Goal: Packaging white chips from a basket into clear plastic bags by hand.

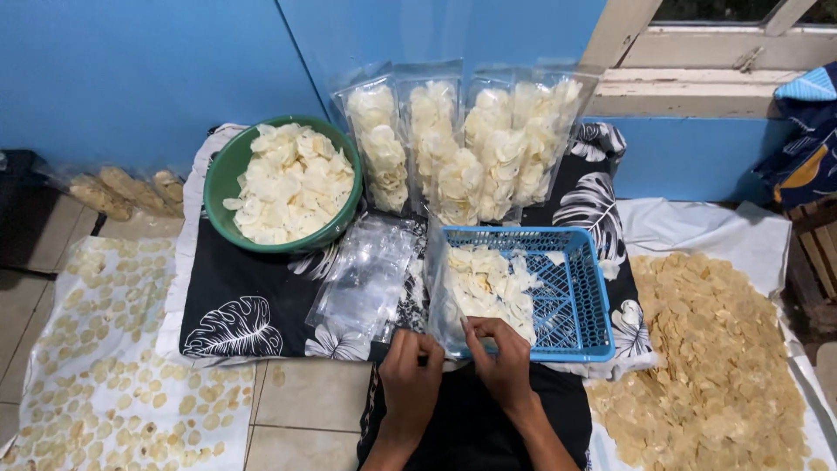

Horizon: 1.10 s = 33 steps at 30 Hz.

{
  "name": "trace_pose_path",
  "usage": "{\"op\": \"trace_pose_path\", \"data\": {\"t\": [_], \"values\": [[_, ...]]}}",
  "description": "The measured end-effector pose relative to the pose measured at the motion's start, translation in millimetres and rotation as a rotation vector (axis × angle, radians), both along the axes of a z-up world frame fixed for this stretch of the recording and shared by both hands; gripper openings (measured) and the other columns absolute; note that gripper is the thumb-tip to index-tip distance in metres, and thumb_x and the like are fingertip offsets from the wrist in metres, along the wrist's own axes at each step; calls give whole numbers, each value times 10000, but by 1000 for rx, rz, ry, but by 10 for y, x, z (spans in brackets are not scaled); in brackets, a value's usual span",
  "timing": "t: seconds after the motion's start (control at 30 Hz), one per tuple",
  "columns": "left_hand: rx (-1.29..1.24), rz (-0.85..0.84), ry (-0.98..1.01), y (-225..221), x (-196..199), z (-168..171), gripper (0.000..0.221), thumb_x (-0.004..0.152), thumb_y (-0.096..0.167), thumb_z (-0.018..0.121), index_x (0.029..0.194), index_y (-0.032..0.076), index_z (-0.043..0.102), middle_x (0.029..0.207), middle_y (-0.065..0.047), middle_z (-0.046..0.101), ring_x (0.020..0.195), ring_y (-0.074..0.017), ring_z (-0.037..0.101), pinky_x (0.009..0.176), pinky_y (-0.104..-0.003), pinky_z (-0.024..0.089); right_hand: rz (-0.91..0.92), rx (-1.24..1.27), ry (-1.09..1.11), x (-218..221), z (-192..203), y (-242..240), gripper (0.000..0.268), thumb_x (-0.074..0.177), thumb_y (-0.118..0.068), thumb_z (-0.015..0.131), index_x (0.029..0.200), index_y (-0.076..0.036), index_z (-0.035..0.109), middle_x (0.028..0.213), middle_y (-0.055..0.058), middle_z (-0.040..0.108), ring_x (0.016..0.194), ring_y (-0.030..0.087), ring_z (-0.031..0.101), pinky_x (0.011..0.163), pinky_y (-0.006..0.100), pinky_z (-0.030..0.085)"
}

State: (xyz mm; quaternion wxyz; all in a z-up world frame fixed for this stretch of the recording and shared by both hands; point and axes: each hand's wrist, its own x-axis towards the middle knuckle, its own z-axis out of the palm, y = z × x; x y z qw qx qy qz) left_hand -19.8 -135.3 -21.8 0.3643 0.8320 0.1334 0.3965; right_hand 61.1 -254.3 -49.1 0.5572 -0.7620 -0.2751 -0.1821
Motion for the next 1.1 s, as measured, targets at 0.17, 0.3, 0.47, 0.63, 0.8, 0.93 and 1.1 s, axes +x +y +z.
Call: {"op": "trace_pose_path", "data": {"t": [0.17, 0.3, 0.47, 0.63, 0.8, 0.93, 1.1], "values": [[-102, -62, 133, -17, 118, -114, 128, 800, 19, 700, 874, 33, 596, 590, -28, 585, 420, -114, 501, 377, -282, 440, 136, -98, -108, -35, -118, 47, 231, 760, 16, 715, 978, -39, 766, 983, 117, 775, 742, 197, 740, 645, 270, 623], [34, 94, -51, -32, 176, -94, 182, 804, -30, 645, 674, 41, 539, 479, -55, 463, 370, -183, 333, 364, -361, 337, -8, -146, -81, 36, -209, 34, 204, 760, 50, 708, 951, 30, 776, 918, 82, 735, 501, 111, 562, 413, 249, 457], [159, 100, -120, 20, 267, -289, 175, 783, -43, 670, 661, 37, 574, 538, -33, 536, 420, -145, 441, 406, -306, 399, -39, -326, 353, -19, -122, 66, 326, 846, -102, 693, 1159, -75, 780, 637, 64, 737, 403, 105, 549, 363, 256, 435], [278, -65, -126, -72, 283, -340, 239, 800, -3, 682, 629, 52, 527, 580, -54, 479, 496, -199, 430, 482, -340, 417, 143, 9, 402, -99, -50, 111, 285, 898, -25, 604, 1129, 1, 769, 1093, 80, 769, 880, 172, 729, 765, 291, 586], [377, -304, -122, -112, 328, -487, 137, 859, 34, 635, 730, 60, 675, 621, -34, 601, 532, -107, 458, 464, -259, 444, 828, 466, 813, 65, -21, 126, 590, 1066, -325, 266, 1601, -77, 265, 1675, 163, 325, 1548, 331, 310, 1270, 450, 214], [462, -451, -176, -432, 193, -779, 138, 885, 96, 659, 752, 118, 630, 702, -9, 607, 576, -104, 493, 511, -250, 452, 930, 648, 624, 531, -51, 296, 550, 1106, -355, 252, 1626, -249, 107, 1725, 134, 92, 1577, 376, 230, 1277, 526, 197], [566, -520, -229, -601, 155, -1295, 128, 903, 86, 695, 819, 101, 599, 745, -2, 539, 619, -103, 491, 518, -222, 422, 345, 538, 709, 609, 253, 386, 593, 999, -341, 449, 1552, -133, 397, 1424, 189, 623, 1294, 308, 626, 1136, 449, 525]]}}
